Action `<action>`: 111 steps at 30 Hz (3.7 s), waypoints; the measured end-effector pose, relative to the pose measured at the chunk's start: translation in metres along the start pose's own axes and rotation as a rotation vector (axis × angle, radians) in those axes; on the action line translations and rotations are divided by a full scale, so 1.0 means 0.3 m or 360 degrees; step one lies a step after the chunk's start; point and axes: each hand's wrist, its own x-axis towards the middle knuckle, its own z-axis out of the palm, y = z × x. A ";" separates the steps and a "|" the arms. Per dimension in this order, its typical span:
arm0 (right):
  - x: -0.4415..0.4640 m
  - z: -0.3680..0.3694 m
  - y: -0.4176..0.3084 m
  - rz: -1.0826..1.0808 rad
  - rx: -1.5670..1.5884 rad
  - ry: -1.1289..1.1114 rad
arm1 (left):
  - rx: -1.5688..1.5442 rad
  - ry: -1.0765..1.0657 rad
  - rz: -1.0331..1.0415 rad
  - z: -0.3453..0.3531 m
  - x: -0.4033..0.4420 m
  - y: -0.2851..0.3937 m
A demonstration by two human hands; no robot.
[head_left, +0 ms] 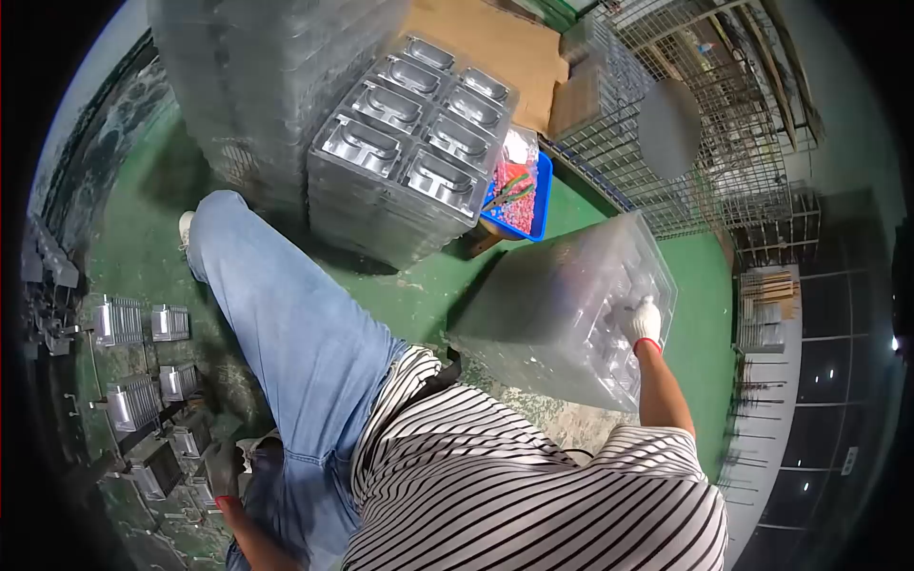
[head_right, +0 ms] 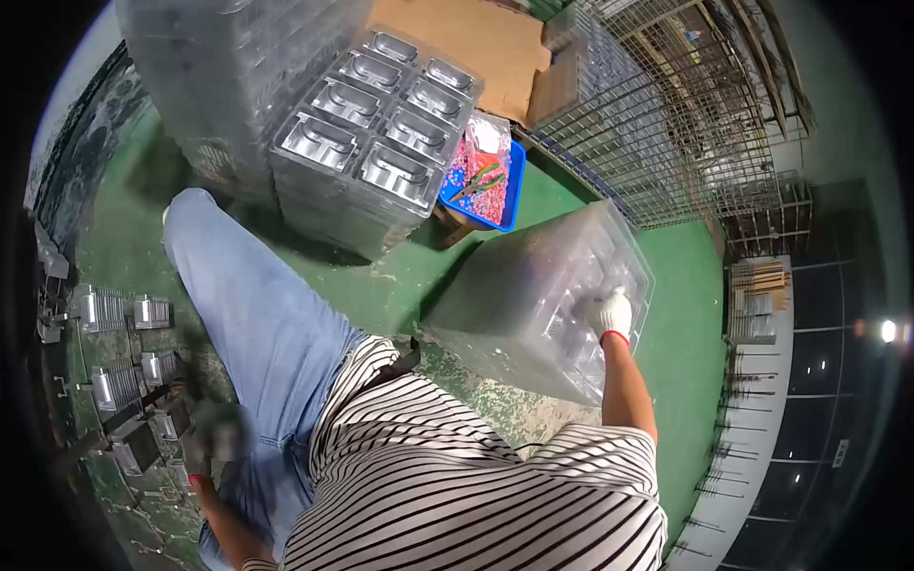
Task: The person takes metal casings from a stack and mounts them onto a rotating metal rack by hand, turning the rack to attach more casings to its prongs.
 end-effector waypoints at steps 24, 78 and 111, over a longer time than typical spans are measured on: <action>0.246 -0.153 -0.232 -0.0175 0.0525 0.0699 | 0.0042 0.0049 0.0144 -0.035 -0.009 -0.015; -2.258 0.442 -1.648 -0.0688 0.0716 -0.3844 | -0.1174 0.1407 0.0167 -0.386 -0.521 0.060; -2.336 0.160 -1.658 0.0097 0.0561 -0.3768 | -0.0983 0.1030 0.0429 -0.502 -0.490 -0.003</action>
